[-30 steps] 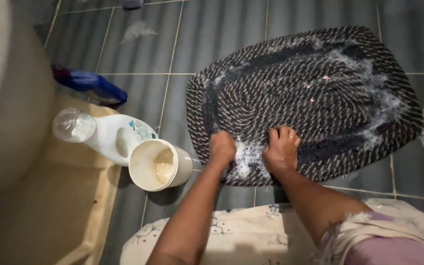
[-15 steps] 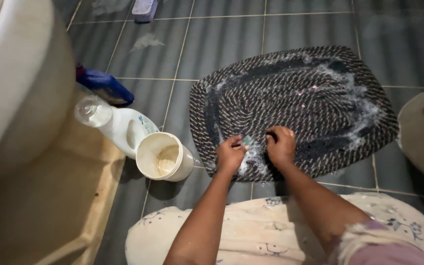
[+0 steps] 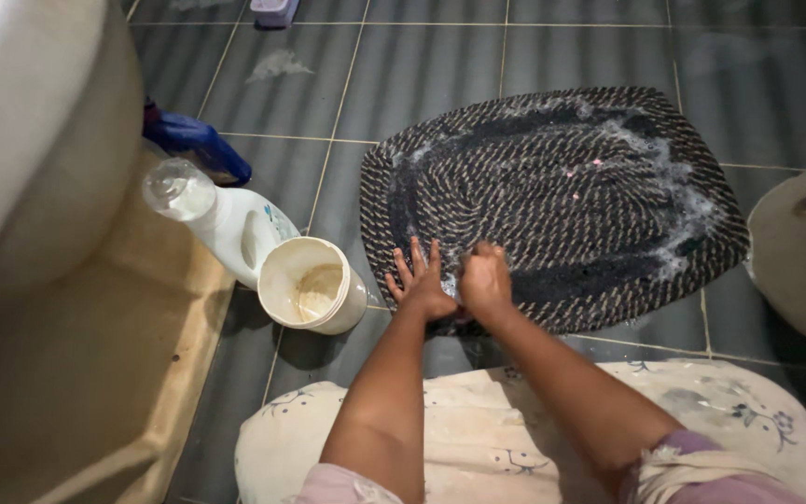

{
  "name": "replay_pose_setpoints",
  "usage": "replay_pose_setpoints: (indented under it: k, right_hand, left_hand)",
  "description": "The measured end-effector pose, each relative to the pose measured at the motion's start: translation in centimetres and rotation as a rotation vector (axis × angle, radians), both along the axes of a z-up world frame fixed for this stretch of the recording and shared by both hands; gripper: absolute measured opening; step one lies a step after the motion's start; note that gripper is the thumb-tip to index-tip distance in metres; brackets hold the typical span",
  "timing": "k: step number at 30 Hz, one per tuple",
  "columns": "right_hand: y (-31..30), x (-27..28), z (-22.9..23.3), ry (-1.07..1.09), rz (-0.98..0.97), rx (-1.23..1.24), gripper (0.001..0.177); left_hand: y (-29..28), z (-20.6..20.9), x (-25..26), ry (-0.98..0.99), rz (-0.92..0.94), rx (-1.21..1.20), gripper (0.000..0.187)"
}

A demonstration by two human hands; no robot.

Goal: The person washes a woven mat on a tiled floor by applying soap and detergent from bottles and scrubbing the surface by hand.

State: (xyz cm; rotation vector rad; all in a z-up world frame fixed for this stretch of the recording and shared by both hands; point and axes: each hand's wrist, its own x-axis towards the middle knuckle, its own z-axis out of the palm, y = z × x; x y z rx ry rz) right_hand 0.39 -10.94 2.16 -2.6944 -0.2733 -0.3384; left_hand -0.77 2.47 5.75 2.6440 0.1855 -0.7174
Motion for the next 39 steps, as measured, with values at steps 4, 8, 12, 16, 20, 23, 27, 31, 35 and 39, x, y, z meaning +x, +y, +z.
replay_pose_setpoints:
  k: [4,8,12,16,20,23,27,31,35,39]
  right_hand:
    - [-0.3,0.0,-0.1,0.098,0.293,-0.029,0.024]
    - [-2.6,0.3,0.4,0.04,0.492,-0.096,0.03]
    - [-12.2,1.8,-1.4,0.258,0.26,0.086,0.024]
    - [-27.9,4.9,-2.8,0.04,0.075,-0.419,0.024]
    - [-31.1,5.1,-4.5,-0.004,-0.239,-0.208,0.014]
    - [-22.7,4.7,-5.3,-0.043,-0.27,0.077,0.014]
    - [-6.0,0.6,-4.6,-0.01,0.069,0.078,0.011]
    - [-6.5,0.3,-1.4,-0.049,0.527,-0.073,0.017]
    - [-18.8,2.4,-1.8,-0.049,0.499,-0.243,0.026]
    - [-32.7,4.5,-3.6,0.062,0.017,-0.49,0.012]
  left_hand:
    - [0.0,-1.0,0.7,0.047,-0.017,0.032,0.155]
    - [-0.3,-0.1,0.8,0.094,-0.006,0.05,0.158]
    - [-0.5,1.4,0.5,0.134,-0.004,0.061,0.163]
    - [-0.4,2.1,0.6,0.157,-0.019,0.068,0.162]
    - [-0.7,2.9,0.6,0.199,-0.034,0.077,0.163]
    - [-0.8,3.3,0.9,0.21,-0.03,0.085,0.163]
    - [-0.9,3.0,0.7,0.208,-0.034,0.107,0.162]
    - [-0.8,2.9,0.9,0.22,-0.04,0.112,0.162]
    - [-0.8,2.9,0.9,0.214,-0.034,0.088,0.161]
    - [-0.8,3.2,0.7,0.209,-0.051,0.099,0.161]
